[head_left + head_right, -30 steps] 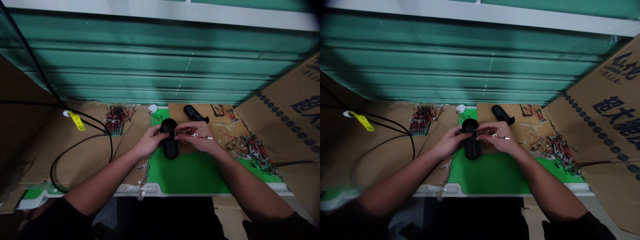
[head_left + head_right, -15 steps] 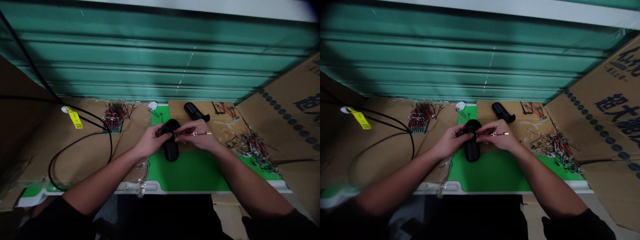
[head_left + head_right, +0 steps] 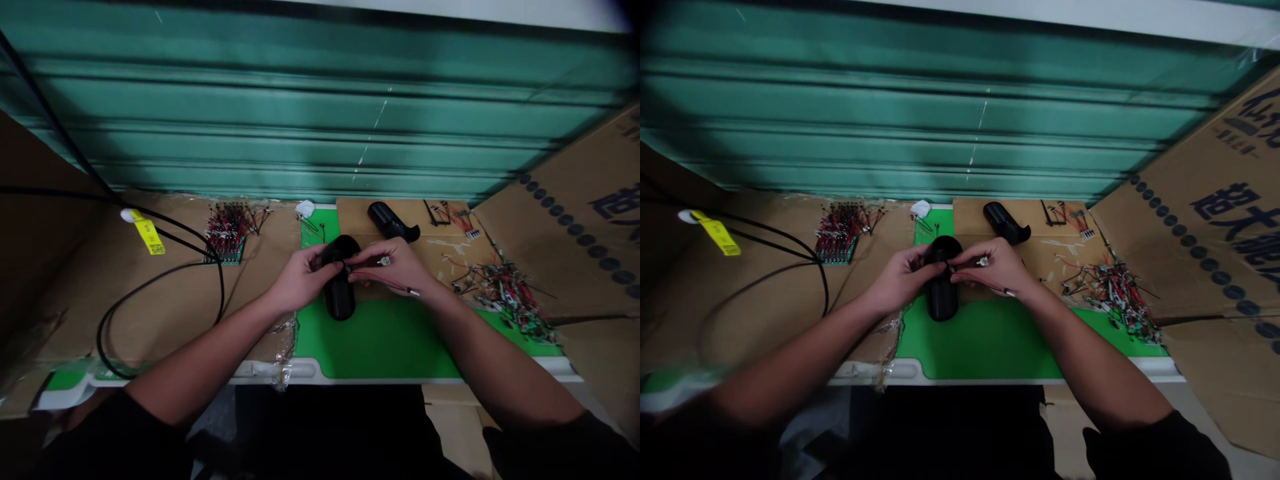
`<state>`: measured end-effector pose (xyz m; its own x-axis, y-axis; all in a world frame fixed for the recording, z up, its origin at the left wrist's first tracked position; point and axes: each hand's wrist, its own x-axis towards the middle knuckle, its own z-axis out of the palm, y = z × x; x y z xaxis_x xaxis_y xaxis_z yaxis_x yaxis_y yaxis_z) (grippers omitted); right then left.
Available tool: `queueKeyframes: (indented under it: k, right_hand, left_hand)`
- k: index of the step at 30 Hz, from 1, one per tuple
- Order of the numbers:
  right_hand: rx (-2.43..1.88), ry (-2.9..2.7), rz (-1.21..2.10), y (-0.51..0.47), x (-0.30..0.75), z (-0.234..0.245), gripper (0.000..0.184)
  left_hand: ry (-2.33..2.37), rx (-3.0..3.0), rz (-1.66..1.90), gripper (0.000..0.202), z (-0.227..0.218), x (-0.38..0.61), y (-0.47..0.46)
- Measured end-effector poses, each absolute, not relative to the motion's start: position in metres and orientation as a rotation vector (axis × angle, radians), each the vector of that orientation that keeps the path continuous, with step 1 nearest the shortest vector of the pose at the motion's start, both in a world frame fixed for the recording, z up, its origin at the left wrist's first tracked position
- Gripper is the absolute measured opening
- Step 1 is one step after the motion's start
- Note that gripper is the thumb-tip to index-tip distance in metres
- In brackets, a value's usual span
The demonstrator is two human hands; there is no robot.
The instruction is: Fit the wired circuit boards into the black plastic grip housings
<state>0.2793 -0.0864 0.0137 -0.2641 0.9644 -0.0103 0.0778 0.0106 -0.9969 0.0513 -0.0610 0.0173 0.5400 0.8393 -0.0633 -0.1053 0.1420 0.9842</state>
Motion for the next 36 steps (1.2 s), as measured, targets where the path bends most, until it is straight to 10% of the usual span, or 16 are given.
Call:
queueKeyframes:
  k: [36]
  right_hand:
    - [-1.195,-1.519,1.181,-0.095,0.278,0.029,0.029]
  left_hand:
    - [0.756,1.235,0.771,0.037,0.020,0.052,-0.062]
